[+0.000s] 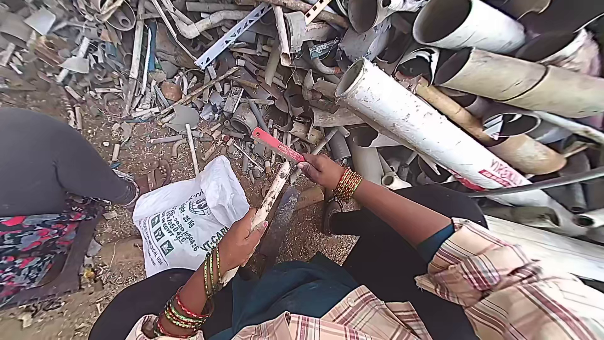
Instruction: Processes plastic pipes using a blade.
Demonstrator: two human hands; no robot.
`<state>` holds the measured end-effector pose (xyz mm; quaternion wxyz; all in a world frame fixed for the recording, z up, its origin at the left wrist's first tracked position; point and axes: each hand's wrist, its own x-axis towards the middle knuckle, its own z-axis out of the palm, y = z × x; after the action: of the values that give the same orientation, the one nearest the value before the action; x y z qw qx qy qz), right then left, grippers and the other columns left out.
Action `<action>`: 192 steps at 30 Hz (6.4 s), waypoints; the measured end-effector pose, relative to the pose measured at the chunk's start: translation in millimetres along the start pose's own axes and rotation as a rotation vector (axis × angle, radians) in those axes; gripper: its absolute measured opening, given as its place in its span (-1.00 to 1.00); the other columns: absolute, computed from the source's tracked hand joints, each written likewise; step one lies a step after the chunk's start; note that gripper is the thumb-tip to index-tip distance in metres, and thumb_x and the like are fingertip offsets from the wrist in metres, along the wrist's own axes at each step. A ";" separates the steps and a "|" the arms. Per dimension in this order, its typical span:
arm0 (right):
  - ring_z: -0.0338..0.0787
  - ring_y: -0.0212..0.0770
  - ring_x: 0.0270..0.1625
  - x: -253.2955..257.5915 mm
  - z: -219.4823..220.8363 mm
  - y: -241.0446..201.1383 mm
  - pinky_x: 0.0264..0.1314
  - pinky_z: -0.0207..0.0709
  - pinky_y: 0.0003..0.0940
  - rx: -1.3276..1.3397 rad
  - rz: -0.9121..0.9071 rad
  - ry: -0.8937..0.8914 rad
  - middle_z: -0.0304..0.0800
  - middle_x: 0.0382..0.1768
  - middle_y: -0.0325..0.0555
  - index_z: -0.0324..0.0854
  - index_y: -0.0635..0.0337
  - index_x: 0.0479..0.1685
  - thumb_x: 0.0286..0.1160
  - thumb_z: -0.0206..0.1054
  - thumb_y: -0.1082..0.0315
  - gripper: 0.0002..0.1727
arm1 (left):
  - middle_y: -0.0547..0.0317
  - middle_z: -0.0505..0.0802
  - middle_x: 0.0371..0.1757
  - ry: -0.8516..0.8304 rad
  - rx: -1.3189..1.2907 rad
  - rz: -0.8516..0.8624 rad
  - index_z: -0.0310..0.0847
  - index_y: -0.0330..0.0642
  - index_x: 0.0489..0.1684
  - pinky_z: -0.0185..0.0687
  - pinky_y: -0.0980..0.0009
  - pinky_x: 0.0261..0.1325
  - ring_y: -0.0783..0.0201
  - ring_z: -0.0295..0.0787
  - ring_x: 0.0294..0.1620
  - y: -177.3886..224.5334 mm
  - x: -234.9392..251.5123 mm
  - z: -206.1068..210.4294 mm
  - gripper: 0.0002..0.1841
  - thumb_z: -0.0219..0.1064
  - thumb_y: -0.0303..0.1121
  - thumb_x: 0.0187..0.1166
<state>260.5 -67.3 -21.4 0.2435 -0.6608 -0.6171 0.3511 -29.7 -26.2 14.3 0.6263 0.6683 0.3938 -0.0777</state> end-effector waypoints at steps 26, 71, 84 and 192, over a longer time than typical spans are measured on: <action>0.65 0.05 -0.42 -2.9 -3.4 4.7 -0.22 0.52 0.02 -0.097 -0.166 -0.047 0.64 -0.47 0.18 0.60 0.55 -0.03 0.80 0.08 0.37 -0.67 | 0.25 0.44 -0.53 -0.012 0.193 0.068 0.34 -0.39 0.29 0.39 0.47 -0.57 0.44 0.33 -0.70 -13.1 5.8 -8.5 -0.69 0.06 -0.30 0.82; 0.66 0.12 -0.31 13.3 -2.2 -22.6 -0.15 0.45 0.17 -0.004 0.343 0.318 0.63 -0.44 0.16 0.61 0.42 -0.25 0.79 0.21 0.03 -0.49 | 0.36 0.38 -0.60 0.331 -0.094 0.112 0.36 -0.36 0.27 0.35 0.58 -0.64 0.53 0.30 -0.76 -0.1 29.8 -2.0 -0.69 0.06 -0.28 0.84; 0.72 0.14 -0.19 18.5 0.8 -16.0 -0.02 0.50 0.20 0.071 0.320 0.375 0.72 -0.27 0.23 0.64 0.45 -0.02 0.69 0.36 0.18 -0.62 | 0.33 0.40 -0.58 0.337 -0.076 0.105 0.38 -0.37 0.25 0.38 0.56 -0.61 0.51 0.33 -0.73 -0.8 29.4 -2.8 -0.71 0.07 -0.29 0.84; 0.52 -0.10 -0.46 8.8 46.6 -17.6 -0.30 0.46 -0.09 0.268 0.387 0.053 0.51 -0.37 0.05 0.40 0.35 0.32 0.77 0.23 0.27 -0.64 | 0.07 0.78 -0.41 0.571 -1.024 -0.133 0.44 -0.22 0.05 0.58 0.57 -0.53 0.37 0.70 -0.59 9.7 44.0 -31.1 -0.67 -0.17 -0.20 0.93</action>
<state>213.4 -61.7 -39.2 0.2734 -0.7375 -0.4203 0.4523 -5.9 21.5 1.9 0.7323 0.2490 0.5752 0.2660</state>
